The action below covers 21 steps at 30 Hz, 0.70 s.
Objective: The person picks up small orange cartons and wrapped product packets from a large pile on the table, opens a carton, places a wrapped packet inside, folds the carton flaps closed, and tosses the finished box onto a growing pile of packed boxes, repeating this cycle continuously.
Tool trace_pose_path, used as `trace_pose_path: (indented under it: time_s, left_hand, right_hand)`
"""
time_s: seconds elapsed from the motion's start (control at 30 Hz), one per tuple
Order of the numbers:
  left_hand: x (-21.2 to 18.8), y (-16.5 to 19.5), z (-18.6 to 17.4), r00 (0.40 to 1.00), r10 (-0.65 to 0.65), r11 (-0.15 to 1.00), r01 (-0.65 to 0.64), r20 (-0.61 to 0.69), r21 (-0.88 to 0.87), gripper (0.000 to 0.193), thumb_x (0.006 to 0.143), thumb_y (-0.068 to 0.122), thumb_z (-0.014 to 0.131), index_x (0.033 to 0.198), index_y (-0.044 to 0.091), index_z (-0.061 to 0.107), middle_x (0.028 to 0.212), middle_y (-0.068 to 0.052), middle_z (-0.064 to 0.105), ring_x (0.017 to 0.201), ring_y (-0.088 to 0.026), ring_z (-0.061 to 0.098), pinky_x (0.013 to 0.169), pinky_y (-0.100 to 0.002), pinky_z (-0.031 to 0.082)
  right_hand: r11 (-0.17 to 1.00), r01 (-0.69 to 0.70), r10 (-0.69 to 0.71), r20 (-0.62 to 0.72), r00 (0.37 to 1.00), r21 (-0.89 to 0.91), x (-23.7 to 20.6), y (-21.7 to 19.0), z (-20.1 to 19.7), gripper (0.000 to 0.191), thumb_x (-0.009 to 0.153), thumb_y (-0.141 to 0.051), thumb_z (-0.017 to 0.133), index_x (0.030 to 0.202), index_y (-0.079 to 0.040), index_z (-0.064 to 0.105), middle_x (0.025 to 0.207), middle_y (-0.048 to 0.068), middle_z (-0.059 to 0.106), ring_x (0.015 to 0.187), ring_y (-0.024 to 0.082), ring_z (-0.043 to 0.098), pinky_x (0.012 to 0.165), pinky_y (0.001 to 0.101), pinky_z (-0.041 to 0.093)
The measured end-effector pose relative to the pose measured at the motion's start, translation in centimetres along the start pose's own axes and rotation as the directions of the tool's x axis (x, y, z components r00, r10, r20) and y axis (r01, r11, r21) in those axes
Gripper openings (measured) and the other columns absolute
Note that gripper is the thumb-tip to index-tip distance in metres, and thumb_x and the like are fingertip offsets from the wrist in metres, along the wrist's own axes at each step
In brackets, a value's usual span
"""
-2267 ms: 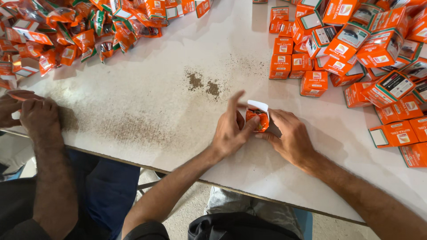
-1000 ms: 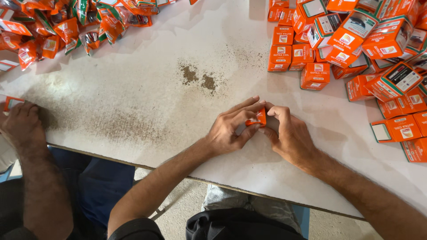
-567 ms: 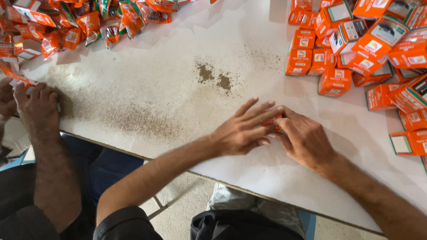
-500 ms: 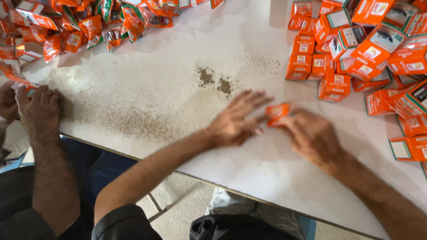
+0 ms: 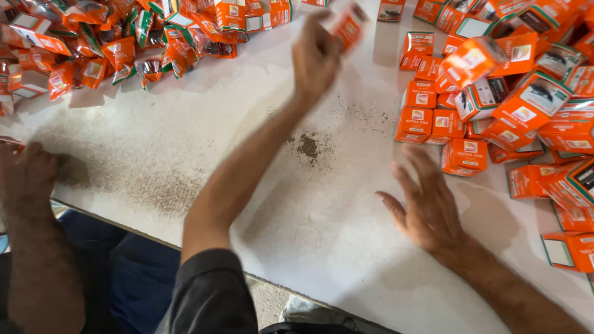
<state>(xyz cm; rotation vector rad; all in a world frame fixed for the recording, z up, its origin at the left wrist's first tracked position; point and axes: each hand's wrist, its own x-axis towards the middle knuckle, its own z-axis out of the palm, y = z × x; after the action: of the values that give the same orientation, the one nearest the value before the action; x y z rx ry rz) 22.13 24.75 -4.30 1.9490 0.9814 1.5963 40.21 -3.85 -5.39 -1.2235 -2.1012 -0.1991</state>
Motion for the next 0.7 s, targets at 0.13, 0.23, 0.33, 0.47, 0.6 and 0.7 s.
trace_pose_path:
  time_s: [0.13,0.23,0.33,0.47,0.6,0.7]
  left_hand:
    - [-13.2,14.4,-4.0,0.860,-0.316,0.750,0.485,0.401,-0.449,0.032,0.094,-0.002,0.054,0.126,-0.004,0.054,0.075,0.001,0.054,0.060,-0.008,0.055,0.052,-0.026,0.047]
    - [-15.0,18.1,-7.2,0.674,-0.294,0.576,0.691,0.678,-0.437,0.034,0.103,0.008,0.061,0.132,-0.005,0.049,0.092,-0.007,0.070,0.072,-0.012,0.065,0.061,-0.028,0.054]
    - [-12.7,16.9,-8.3,0.574,-0.235,0.517,0.757,0.785,-0.399,0.047,0.108,0.021,0.061,0.145,-0.001,0.041,0.098,-0.009,0.071,0.081,-0.014,0.070,0.069,-0.029,0.059]
    - [-10.4,13.1,-8.6,0.466,-0.287,0.658,0.731,0.837,-0.182,0.061,0.095,0.025,0.064,0.145,0.004,0.036,0.098,-0.009,0.071,0.071,-0.017,0.071,0.053,-0.029,0.060]
    - [-4.5,3.5,-11.5,0.869,0.075,0.948,-0.215,0.490,0.236,0.006,0.085,0.010,0.071,0.090,0.007,0.071,0.088,-0.010,0.075,0.073,-0.025,0.074,0.064,-0.038,0.058]
    - [0.6,-6.2,-16.6,0.854,-0.320,0.366,-0.288,0.411,0.885,0.020,0.079,0.011,0.072,0.099,0.010,0.072,0.107,-0.018,0.070,0.103,-0.036,0.068,0.081,-0.050,0.056]
  right_hand:
    - [0.989,-0.058,0.058,-0.005,0.998,-0.134,0.7,-0.5,-0.1,0.084,0.081,-0.024,0.081,0.144,0.010,0.035,0.141,0.033,0.047,0.129,0.052,0.051,0.107,0.0612,0.045]
    - [0.997,-0.072,0.069,0.078,0.995,0.030,0.5,-1.3,0.1,0.076,0.081,-0.011,0.075,0.144,0.009,0.037,0.141,0.031,0.054,0.122,0.046,0.058,0.101,0.0555,0.050]
    - [0.963,-0.170,0.112,0.260,0.959,0.211,0.4,-1.8,0.6,0.067,0.081,-0.012,0.074,0.135,0.008,0.040,0.127,0.026,0.059,0.112,0.043,0.061,0.094,0.0528,0.051]
    - [0.877,-0.244,0.085,0.367,0.926,0.414,1.4,-1.6,0.4,0.062,0.085,-0.013,0.075,0.131,0.007,0.040,0.126,0.022,0.059,0.116,0.040,0.059,0.095,0.0513,0.047]
    - [0.892,-0.131,-0.015,0.316,0.949,0.434,2.5,-2.1,-0.4,0.061,0.078,-0.011,0.077,0.131,-0.003,0.049,0.134,0.018,0.060,0.132,0.038,0.052,0.109,0.0494,0.041]
    - [0.879,-0.177,0.022,0.333,0.943,0.443,3.1,-2.3,-0.8,0.061,0.077,-0.009,0.076,0.131,-0.005,0.050,0.135,0.017,0.058,0.134,0.036,0.051,0.112,0.0475,0.039]
